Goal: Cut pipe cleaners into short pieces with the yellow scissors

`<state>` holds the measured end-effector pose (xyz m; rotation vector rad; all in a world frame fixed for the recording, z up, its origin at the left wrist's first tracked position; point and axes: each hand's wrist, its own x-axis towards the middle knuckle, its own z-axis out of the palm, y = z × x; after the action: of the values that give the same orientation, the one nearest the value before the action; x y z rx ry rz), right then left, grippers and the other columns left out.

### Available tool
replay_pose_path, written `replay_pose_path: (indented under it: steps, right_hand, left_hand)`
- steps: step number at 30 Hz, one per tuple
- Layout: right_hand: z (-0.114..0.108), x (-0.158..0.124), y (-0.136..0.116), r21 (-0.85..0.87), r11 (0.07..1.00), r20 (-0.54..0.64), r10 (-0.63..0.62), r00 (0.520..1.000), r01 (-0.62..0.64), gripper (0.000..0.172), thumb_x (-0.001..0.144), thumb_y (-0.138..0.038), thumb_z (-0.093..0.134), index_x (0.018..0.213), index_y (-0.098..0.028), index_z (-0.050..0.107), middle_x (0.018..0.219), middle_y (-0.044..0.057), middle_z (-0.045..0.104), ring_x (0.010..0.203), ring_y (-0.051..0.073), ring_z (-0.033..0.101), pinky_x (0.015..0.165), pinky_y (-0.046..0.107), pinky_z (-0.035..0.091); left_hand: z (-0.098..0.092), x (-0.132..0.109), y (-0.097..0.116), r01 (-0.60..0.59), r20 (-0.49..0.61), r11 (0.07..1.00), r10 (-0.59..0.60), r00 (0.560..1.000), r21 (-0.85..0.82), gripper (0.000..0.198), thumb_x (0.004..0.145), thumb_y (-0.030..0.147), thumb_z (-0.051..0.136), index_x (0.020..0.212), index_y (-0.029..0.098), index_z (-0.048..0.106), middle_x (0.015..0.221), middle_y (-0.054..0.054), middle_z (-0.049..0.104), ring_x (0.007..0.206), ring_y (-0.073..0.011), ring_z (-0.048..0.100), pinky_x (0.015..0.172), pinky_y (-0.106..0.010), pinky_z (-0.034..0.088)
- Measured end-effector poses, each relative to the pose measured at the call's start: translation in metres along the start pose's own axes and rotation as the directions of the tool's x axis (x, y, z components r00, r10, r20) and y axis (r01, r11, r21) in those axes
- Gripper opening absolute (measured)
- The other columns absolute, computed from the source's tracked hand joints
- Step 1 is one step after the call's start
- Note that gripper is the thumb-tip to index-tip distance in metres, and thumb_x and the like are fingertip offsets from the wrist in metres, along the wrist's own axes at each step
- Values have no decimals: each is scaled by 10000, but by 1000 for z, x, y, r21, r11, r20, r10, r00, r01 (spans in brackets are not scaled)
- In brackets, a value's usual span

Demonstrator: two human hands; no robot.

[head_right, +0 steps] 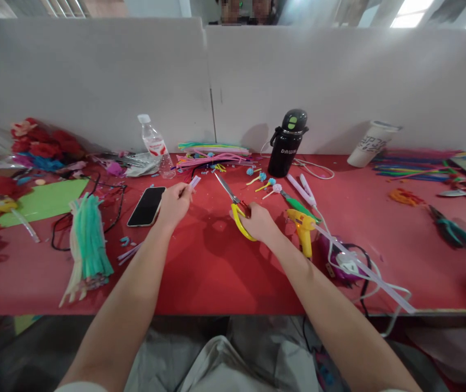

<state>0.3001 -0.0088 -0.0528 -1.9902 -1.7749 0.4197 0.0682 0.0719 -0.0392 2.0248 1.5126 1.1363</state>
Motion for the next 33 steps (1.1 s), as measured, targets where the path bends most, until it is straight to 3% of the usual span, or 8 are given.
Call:
replay_pose_path:
  steps: [6, 11, 18, 22, 26, 30, 33]
  right_hand:
    - [3, 0, -2, 97, 991, 58, -103, 993, 97, 506, 804, -686, 489, 640, -210, 429, 583, 14, 522, 516, 133, 460, 485, 261, 234]
    - [0, -5, 0, 139, 983, 101, -138, 985, 124, 499, 798, -700, 495, 697, -213, 451, 607, 14, 556, 525, 142, 478, 503, 254, 286]
    - [4, -8, 5, 117, 977, 48, -183, 982, 177, 497, 800, -692, 499, 669, -219, 423, 584, 2, 511, 507, 137, 427, 504, 266, 260]
    - [5, -9, 5, 142, 977, 26, -166, 986, 161, 469, 797, -660, 533, 685, -220, 414, 590, -9, 484, 509, 127, 395, 495, 258, 251]
    - [6, -9, 3, 270, 953, 3, -146, 989, 140, 438, 791, -618, 573, 721, -216, 414, 618, -28, 460, 534, 115, 383, 502, 245, 270]
    - [-5, -8, 6, 436, 888, 102, -209, 973, 145, 440, 811, -605, 561, 693, -203, 425, 624, -45, 402, 557, 101, 352, 504, 235, 269]
    - [-25, -9, 9, 487, 865, 275, -283, 919, 121, 465, 786, -594, 609, 649, -196, 411, 597, -53, 366, 532, 87, 316, 485, 239, 239]
  left_hand:
    - [-2, 0, 4, 24, -8, 998, -24, 1000, -61, 273, 892, 335, 441, 755, 174, 612, 603, -8, 569, 569, -128, 508, 577, -248, 351]
    - [0, -1, 5, 32, 33, 992, -28, 999, -121, 284, 898, 350, 437, 747, 170, 597, 612, -10, 570, 589, -127, 520, 587, -245, 372]
    - [7, -3, 3, 31, 97, 984, -14, 995, -177, 304, 907, 387, 432, 746, 177, 583, 621, -8, 582, 604, -124, 527, 593, -237, 387]
    - [8, -1, 3, 29, 80, 981, -14, 997, -190, 301, 897, 390, 448, 738, 174, 584, 617, -10, 574, 585, -118, 516, 562, -232, 371]
    - [9, 0, 0, 75, 50, 974, -66, 997, -212, 289, 883, 394, 458, 755, 174, 595, 612, -10, 574, 535, -108, 480, 518, -229, 346]
    - [10, 2, -2, 94, 67, 970, -81, 994, -223, 289, 873, 396, 461, 749, 173, 596, 611, -14, 578, 530, -106, 475, 512, -223, 347]
    - [8, 3, -1, 102, 67, 966, -88, 994, -238, 292, 868, 406, 468, 762, 172, 606, 603, -11, 570, 506, -99, 453, 497, -219, 336]
